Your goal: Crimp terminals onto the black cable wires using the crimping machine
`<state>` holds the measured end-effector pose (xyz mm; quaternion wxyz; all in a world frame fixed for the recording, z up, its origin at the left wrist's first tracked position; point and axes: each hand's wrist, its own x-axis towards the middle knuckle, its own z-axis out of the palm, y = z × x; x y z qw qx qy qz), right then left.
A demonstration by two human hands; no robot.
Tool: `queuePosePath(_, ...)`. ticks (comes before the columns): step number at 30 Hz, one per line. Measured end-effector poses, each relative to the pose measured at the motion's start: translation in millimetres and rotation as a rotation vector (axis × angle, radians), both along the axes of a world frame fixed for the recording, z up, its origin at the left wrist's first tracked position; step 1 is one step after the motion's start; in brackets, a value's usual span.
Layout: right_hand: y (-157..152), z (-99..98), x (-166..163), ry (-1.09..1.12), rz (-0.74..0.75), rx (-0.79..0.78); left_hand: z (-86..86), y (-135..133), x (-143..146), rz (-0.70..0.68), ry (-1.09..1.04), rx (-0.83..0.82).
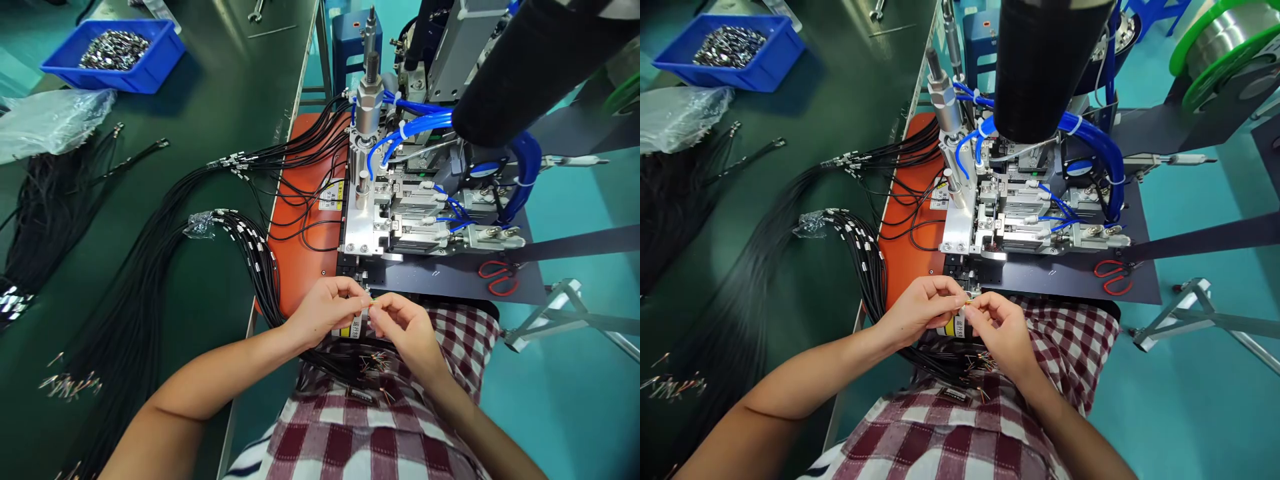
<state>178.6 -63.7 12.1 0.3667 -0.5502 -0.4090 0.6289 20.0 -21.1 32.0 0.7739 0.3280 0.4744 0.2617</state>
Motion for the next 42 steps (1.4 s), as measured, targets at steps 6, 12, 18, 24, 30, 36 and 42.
queuePosePath(6,2.9,4.9,5.9,-0.154,-0.083,0.155,-1.7,-1.4,0.4,-0.015,0.005,0.022)
queuePosePath(12,3.3,5.1,2.7,-0.379,-0.046,0.437,-5.5,-2.5,0.9,-0.038,0.012,0.025)
queuePosePath(18,6.1,2.2,5.0,-0.241,-0.054,0.253,1.8,3.2,-4.7,-0.176,0.144,0.185)
queuePosePath(24,23.2,-9.9,10.6,-0.11,-0.087,0.117,-4.9,10.8,-17.9,-0.191,0.5,0.78)
queuePosePath(30,38.8,-26.0,3.3,0.037,-0.096,0.027,-27.3,16.8,-32.2,-0.399,0.752,1.384)
queuePosePath(36,43.7,-33.8,0.2,0.015,-0.103,0.009,-27.0,21.3,-33.9,-0.516,0.986,1.512)
queuePosePath(42,46.1,-37.1,-1.9,-0.011,-0.099,0.011,-25.2,22.8,-33.9,-0.57,1.022,1.456)
